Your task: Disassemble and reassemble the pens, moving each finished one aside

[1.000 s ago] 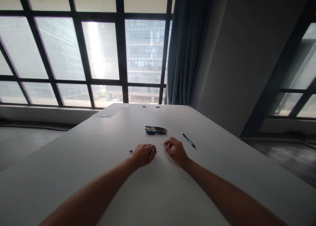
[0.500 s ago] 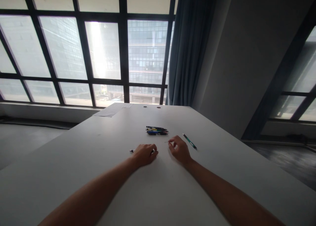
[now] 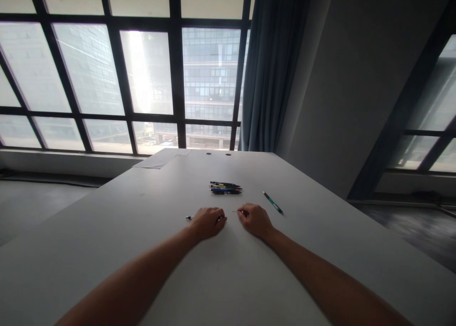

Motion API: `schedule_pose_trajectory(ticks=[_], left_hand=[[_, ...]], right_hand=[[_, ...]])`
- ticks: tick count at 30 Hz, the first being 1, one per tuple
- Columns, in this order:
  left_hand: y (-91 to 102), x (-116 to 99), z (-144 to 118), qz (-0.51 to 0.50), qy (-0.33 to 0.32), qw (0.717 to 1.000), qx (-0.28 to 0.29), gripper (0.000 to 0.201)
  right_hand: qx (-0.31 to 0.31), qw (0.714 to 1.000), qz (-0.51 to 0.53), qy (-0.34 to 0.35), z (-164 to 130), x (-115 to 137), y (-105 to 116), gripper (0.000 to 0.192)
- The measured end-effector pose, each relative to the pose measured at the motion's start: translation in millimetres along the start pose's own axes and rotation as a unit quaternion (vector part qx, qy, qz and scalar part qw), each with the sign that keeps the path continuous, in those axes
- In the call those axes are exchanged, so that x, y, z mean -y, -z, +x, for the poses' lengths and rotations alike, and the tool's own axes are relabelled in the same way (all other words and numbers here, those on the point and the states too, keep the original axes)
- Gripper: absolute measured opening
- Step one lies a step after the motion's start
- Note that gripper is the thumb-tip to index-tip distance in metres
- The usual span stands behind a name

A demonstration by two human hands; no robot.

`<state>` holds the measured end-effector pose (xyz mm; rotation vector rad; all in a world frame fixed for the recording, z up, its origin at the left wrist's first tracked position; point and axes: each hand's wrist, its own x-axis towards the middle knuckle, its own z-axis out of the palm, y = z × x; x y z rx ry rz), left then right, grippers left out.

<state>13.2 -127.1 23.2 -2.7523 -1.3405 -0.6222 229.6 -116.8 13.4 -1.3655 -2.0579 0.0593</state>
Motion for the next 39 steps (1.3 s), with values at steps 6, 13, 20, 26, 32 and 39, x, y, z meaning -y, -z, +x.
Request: schedule_pose_trajectory(ticks=[6,13,20,26,32,39], left_hand=[[2.5,-1,0,0.0,0.003,1.0,0.01,0.028],[3.5,-2,0,-0.001,-0.004,1.0,0.011,0.029],[2.7,-2,0,0.002,-0.007,1.0,0.006,0.028],[-2.2,1,1,0.007,-0.009,1.0,0.003,0.029],[-2.2,1,1,0.012,-0.011,1.0,-0.004,0.028],[-1.9,2,0,0.003,-0.017,1.0,-0.001,0.027]], right_hand=[[0.032,0.999,-0.002,0.014,1,-1,1,0.021],[0.023,0.998,0.033,0.055,0,1,1,0.02],[0.086,0.981,0.03,0.172,-2,7,4,0.019],[0.147,0.977,-0.018,0.152,-2,9,5,0.035],[0.251,0.958,-0.014,0.141,-4,18,7,0.059],[0.175,0.973,0.01,0.152,-8,22,10,0.052]])
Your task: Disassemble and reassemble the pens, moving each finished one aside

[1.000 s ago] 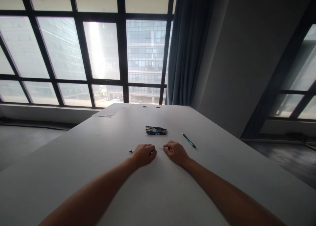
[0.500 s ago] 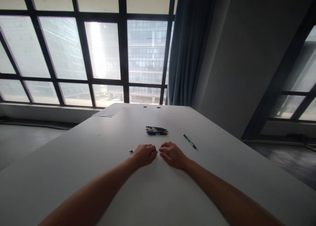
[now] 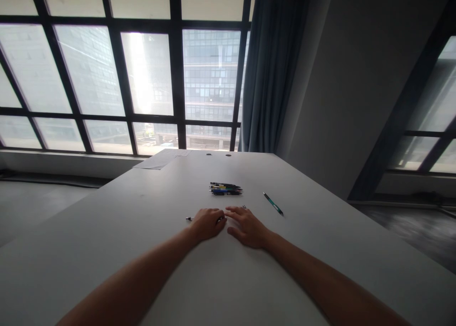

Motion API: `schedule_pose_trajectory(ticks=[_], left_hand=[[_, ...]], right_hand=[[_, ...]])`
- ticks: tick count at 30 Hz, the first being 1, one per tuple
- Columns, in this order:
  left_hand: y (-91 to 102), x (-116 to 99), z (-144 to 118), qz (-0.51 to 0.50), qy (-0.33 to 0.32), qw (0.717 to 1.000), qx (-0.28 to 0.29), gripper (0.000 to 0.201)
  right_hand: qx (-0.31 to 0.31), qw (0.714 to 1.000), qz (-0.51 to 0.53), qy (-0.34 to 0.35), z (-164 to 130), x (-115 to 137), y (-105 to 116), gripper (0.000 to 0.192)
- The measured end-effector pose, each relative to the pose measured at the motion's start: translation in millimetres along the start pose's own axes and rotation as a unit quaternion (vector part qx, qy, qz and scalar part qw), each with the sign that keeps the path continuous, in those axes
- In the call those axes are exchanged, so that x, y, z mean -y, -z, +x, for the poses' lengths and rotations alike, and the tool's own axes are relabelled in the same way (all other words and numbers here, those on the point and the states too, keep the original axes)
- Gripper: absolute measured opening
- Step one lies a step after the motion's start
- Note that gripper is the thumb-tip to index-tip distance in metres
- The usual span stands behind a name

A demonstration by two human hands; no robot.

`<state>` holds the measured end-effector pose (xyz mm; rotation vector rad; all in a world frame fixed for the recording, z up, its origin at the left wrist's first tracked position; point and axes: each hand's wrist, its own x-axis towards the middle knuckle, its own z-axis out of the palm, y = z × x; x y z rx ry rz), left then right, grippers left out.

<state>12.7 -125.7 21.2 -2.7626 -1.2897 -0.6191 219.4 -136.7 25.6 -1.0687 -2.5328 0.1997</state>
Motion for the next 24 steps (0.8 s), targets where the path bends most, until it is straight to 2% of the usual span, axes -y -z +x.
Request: schedule_pose_trajectory(ticks=[5,16,24], left_hand=[[0.7,-1.4,1.1,0.012,0.006,1.0,0.002,0.029],[4.5,-3.8,0.7,0.01,0.014,1.0,0.013,0.028],[2.8,-2.8,0.8,0.003,0.011,1.0,0.013,0.028]], right_hand=[[0.018,0.999,-0.002,0.03,0.9,-0.8,-0.3,0.049],[-0.02,0.999,-0.01,-0.048,2.8,-3.4,-4.9,0.044],[-0.008,0.999,-0.023,-0.041,2.7,-3.9,-4.7,0.041]])
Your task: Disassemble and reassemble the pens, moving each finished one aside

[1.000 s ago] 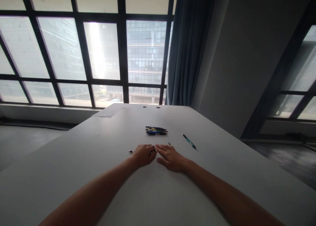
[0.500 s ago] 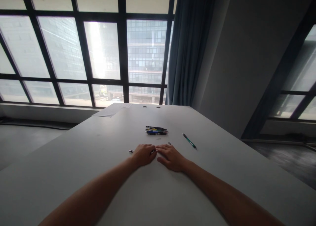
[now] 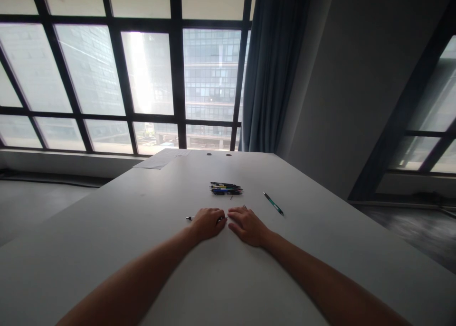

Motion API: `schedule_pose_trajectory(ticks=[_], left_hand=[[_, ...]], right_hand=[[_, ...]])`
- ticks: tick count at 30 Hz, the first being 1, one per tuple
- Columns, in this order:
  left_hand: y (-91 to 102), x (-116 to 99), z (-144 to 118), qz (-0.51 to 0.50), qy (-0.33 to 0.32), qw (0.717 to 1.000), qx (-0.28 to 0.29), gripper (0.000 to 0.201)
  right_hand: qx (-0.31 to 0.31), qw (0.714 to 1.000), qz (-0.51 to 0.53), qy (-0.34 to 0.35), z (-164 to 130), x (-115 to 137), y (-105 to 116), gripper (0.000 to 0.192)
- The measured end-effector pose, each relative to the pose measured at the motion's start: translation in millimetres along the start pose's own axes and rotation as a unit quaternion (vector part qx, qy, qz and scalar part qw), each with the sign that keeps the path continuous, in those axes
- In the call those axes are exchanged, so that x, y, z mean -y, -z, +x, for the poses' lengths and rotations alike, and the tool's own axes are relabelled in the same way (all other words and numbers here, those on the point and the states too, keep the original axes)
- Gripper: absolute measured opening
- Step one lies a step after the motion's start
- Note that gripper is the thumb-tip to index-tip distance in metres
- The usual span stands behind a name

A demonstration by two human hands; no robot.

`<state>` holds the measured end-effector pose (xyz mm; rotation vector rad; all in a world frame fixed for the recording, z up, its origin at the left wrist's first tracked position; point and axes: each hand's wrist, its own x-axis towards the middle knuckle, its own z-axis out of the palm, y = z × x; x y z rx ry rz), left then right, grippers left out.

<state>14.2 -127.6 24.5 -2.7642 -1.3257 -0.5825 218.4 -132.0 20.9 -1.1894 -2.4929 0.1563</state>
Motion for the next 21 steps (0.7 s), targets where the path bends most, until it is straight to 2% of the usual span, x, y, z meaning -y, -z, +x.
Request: schedule_pose_trajectory(ticks=[4,7,9,12,18,21], left_hand=[[-1.0,0,0,0.005,0.002,1.0,-0.002,0.029],[-1.1,0,1,0.011,0.0,1.0,-0.005,0.027],[-1.8,0,2,0.011,-0.002,1.0,-0.004,0.027],[-2.9,1,2,0.011,0.002,1.0,0.0,0.026],[-2.1,0,2,0.029,0.004,1.0,-0.001,0.028],[-1.9,-1,3,0.034,0.002,0.999,0.003,0.028]], right_hand=[[-0.021,0.998,-0.051,0.02,-2,3,2,0.046],[-0.069,0.991,-0.109,0.018,-1,1,2,0.063],[-0.079,0.987,-0.139,-0.01,0,-4,0,0.076],[-0.053,0.982,-0.173,-0.05,7,-13,-4,0.08],[0.022,0.974,-0.217,-0.062,35,-22,-4,0.078],[0.039,0.971,-0.227,-0.064,45,-25,-5,0.074]])
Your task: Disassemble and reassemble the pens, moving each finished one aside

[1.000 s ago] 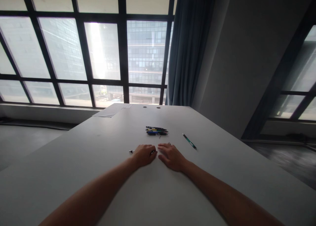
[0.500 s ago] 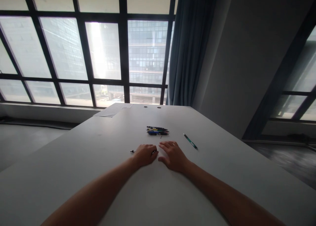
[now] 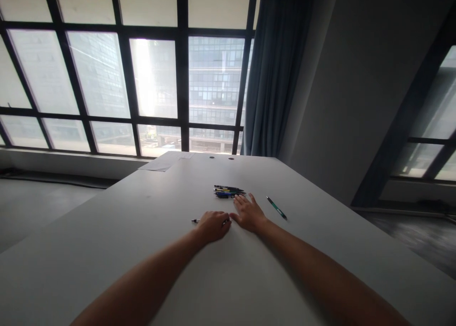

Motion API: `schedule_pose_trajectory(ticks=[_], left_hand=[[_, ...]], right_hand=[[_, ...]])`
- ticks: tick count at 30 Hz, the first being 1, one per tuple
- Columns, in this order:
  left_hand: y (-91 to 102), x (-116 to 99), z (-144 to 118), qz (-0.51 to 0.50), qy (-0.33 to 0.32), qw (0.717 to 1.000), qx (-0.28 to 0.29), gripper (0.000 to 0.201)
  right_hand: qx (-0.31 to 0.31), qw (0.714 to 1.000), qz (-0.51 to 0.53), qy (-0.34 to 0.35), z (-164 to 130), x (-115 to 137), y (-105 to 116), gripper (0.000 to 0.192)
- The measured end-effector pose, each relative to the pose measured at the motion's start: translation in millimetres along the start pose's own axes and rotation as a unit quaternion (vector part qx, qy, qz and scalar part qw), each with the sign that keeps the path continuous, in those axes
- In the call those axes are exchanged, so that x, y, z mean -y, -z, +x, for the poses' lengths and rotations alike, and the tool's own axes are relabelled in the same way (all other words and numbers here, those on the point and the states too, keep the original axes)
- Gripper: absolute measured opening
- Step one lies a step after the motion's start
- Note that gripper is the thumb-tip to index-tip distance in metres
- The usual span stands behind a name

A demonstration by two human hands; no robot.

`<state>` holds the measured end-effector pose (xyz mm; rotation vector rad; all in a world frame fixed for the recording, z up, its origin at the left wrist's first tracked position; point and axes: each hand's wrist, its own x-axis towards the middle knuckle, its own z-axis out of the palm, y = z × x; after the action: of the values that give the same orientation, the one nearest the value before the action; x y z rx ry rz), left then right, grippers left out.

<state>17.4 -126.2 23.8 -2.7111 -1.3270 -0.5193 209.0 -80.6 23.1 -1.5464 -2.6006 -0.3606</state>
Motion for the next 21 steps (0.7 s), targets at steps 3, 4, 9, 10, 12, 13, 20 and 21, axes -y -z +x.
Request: schedule_pose_trajectory(ticks=[3,4,9,10,12,13,20,21], left_hand=[[-0.6,-1,0,0.002,0.003,1.0,0.003,0.028],[-0.8,-1,1,0.003,0.004,1.0,0.003,0.028],[-0.9,-2,1,-0.003,0.005,1.0,0.004,0.028],[-0.9,-2,1,-0.004,0.004,1.0,0.005,0.028],[-0.8,-2,2,-0.004,0.003,1.0,0.006,0.028],[-0.8,-2,2,-0.004,0.003,1.0,0.006,0.028],[-0.9,-2,2,-0.005,0.007,1.0,0.008,0.03],[-0.9,-3,2,-0.005,0.01,1.0,0.007,0.03]], right_hand=[[0.011,1.0,0.0,0.004,4,-1,-2,0.07],[0.011,1.0,0.003,0.006,3,-1,-2,0.069],[-0.001,1.0,0.018,0.019,2,-2,-1,0.064],[0.002,1.0,0.02,0.02,3,-3,0,0.063],[0.005,0.999,0.023,0.021,4,-4,-1,0.062],[0.003,0.999,0.024,0.022,5,-4,-1,0.061],[-0.044,0.995,0.037,0.075,-8,2,3,0.046],[-0.047,0.995,0.042,0.082,-13,4,4,0.045]])
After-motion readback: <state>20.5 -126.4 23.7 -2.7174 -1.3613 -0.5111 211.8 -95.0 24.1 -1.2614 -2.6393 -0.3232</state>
